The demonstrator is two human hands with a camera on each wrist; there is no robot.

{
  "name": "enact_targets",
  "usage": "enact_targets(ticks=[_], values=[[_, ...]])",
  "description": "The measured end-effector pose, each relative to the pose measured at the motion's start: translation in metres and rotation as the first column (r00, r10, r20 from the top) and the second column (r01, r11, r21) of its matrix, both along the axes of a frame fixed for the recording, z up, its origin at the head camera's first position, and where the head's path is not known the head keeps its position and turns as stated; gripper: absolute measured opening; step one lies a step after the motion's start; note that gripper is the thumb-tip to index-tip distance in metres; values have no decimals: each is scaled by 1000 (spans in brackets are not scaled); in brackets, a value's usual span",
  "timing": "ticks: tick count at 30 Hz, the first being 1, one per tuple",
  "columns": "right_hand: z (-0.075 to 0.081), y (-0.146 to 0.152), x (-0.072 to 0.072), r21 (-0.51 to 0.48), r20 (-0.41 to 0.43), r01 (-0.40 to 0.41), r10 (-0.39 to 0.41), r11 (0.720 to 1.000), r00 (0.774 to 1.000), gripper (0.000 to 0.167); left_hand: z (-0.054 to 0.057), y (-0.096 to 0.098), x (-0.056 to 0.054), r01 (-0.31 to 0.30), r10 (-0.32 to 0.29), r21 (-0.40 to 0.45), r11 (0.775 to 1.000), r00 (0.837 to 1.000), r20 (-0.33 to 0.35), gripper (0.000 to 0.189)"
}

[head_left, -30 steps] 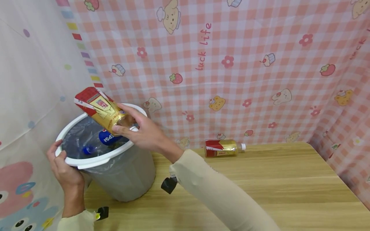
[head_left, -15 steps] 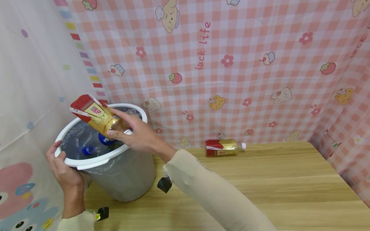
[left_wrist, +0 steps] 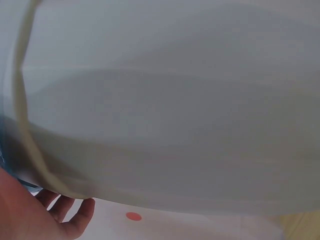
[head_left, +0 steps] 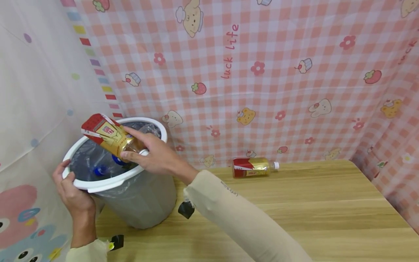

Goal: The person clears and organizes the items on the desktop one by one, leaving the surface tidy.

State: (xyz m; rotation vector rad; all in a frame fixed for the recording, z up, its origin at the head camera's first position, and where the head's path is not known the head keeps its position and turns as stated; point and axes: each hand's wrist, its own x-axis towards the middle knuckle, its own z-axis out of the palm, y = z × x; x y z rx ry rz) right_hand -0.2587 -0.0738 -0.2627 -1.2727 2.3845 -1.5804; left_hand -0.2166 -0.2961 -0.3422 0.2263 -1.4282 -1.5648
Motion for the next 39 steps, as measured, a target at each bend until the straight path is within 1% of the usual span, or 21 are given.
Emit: enact_targets(ticks=[5, 13, 17, 22, 26, 29, 33, 36, 39], values=[[0, 0, 1, 21, 0, 15, -15, 1000, 1000, 68, 0, 0, 0, -3, 3, -9, 1000, 1000, 12, 44], [0, 1, 4, 126, -49, 100, -94, 987, 994, 70, 0, 1, 0, 5, -5, -4, 1000, 1000, 2, 44], [1, 1, 5, 143, -24, 111, -109, 983, 994, 71, 0, 1, -1, 13, -13, 4, 1000, 1000, -17, 43], [1, 2, 6, 133, 11, 102, -104, 986, 994, 73, 1, 2, -1, 44, -41, 41, 998, 996, -78, 43], [0, 2, 6, 131, 22, 105, -108, 986, 994, 74, 1, 3, 0, 59, -53, 56, 997, 994, -96, 43], [-1, 2, 5, 130, 18, 102, -105, 986, 994, 74, 1, 3, 0, 61, -55, 59, 996, 994, -96, 42], [-3, 2, 4, 126, -8, 100, -100, 987, 995, 73, 0, 2, 1, 62, -57, 52, 997, 994, -97, 42], [-5, 4, 4, 101, -19, 92, -90, 991, 996, 72, 0, 2, 1, 60, -56, 38, 998, 995, -84, 43], [-6, 6, 4, 49, 1, 74, -74, 996, 997, 70, 0, 2, 1, 57, -55, 32, 998, 996, -74, 43]])
